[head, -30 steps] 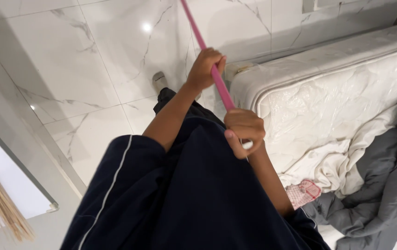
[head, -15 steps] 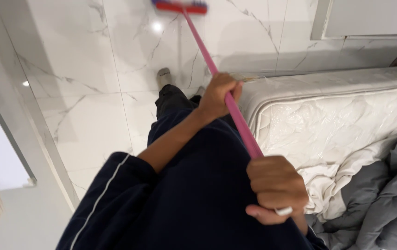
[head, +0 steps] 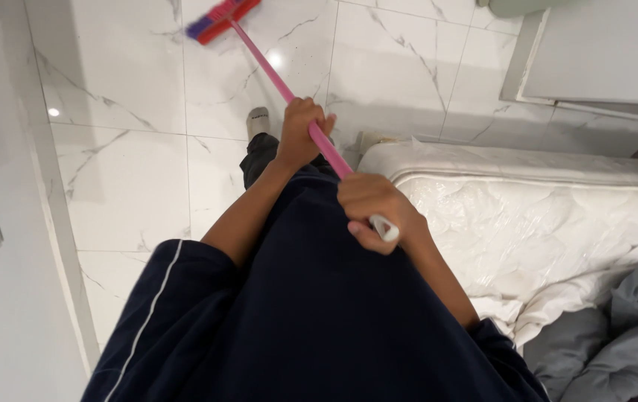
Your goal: The person sweeps a tiled floor in a bedroom using a pink broom. They move around furniture, including a bed and a chair, to clean the entire visible floor area.
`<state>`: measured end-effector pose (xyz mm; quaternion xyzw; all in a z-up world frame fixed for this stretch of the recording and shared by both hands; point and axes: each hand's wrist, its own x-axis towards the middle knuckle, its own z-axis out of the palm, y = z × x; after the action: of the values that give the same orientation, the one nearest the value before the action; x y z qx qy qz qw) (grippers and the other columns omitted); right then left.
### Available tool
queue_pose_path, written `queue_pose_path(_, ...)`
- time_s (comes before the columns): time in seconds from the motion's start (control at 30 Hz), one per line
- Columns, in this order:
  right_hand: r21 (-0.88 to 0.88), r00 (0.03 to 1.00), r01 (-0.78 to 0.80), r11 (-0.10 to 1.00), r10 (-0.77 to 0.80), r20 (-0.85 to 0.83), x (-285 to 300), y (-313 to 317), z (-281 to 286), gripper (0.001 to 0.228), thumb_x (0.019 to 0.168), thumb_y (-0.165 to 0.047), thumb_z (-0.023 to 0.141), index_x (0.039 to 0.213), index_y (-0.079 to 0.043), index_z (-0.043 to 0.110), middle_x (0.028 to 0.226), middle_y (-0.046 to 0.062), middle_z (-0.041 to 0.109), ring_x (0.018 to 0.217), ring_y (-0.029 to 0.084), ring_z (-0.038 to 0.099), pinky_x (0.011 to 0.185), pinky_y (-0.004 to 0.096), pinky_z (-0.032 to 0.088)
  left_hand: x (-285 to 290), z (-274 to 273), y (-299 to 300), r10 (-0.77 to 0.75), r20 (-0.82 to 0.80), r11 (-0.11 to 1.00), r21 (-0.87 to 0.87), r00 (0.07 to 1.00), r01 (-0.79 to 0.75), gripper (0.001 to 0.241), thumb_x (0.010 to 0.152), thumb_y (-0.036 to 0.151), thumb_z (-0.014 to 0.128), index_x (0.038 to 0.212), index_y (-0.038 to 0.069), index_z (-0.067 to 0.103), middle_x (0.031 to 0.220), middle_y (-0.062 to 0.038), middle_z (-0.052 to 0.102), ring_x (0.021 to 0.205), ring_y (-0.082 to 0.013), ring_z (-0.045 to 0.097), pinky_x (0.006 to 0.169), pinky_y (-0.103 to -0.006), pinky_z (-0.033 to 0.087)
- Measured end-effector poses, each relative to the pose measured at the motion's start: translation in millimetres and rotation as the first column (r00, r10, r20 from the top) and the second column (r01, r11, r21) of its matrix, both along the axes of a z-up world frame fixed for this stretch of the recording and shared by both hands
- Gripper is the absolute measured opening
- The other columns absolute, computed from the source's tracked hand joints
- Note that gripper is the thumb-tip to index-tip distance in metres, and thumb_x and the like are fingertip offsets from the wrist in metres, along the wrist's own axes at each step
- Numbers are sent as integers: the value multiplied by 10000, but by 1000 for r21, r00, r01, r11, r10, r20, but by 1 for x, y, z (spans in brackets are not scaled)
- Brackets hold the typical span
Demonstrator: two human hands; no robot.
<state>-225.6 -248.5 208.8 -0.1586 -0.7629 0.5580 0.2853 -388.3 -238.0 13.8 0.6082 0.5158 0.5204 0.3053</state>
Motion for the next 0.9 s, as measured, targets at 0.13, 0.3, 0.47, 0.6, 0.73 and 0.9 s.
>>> queue_pose_path(0.13,-9,998,-64,998,65,20,39,-9,33,307,769,-53,616,613,-71,352,633,90,388,580,307,447,578,432,335,48,6,-24,-113,42,990,-77,993,116,408,869,40,761,624,52,435,642,-104,460,671,-291,456,675,-430,348)
queue_pose_path(0.3,60,999,34,998,-36,22,88,-27,91,343,834,-63,651,618,-50,383,635,86,394,579,299,479,561,423,367,113,22,-35,-214,-40,974,-80,976,211,423,948,96,733,619,73,468,628,-82,491,660,-271,514,750,-399,425)
queue_pose_path(0.47,200,996,-79,977,70,50,122,-35,114,353,898,-38,712,663,-53,450,681,78,418,631,296,520,619,406,479,137,54,-34,-370,-71,929,-49,926,368,487,949,130,737,573,66,435,589,-96,477,634,-278,505,764,-408,433)
queue_pose_path(0.6,345,990,-138,928,129,49,119,-43,86,355,936,0,781,710,-72,518,729,77,468,666,277,548,604,378,487,145,36,-22,-419,-58,908,-1,906,420,477,973,151,721,600,55,439,641,-106,487,697,-294,518,788,-430,457)
queue_pose_path(0.73,338,991,76,938,-108,77,93,-60,19,354,865,-13,777,661,-63,492,662,88,457,588,290,506,535,408,411,139,-12,-9,-530,-36,841,-153,847,519,497,969,141,727,586,25,432,608,-132,466,678,-325,482,687,-448,441)
queue_pose_path(0.9,251,945,320,913,-325,-25,72,-73,28,302,900,70,636,664,-28,474,653,103,485,539,288,503,523,391,401,125,-11,-28,-581,-16,797,-218,814,564,470,932,215,705,544,22,521,618,-159,554,654,-340,567,661,-463,468)
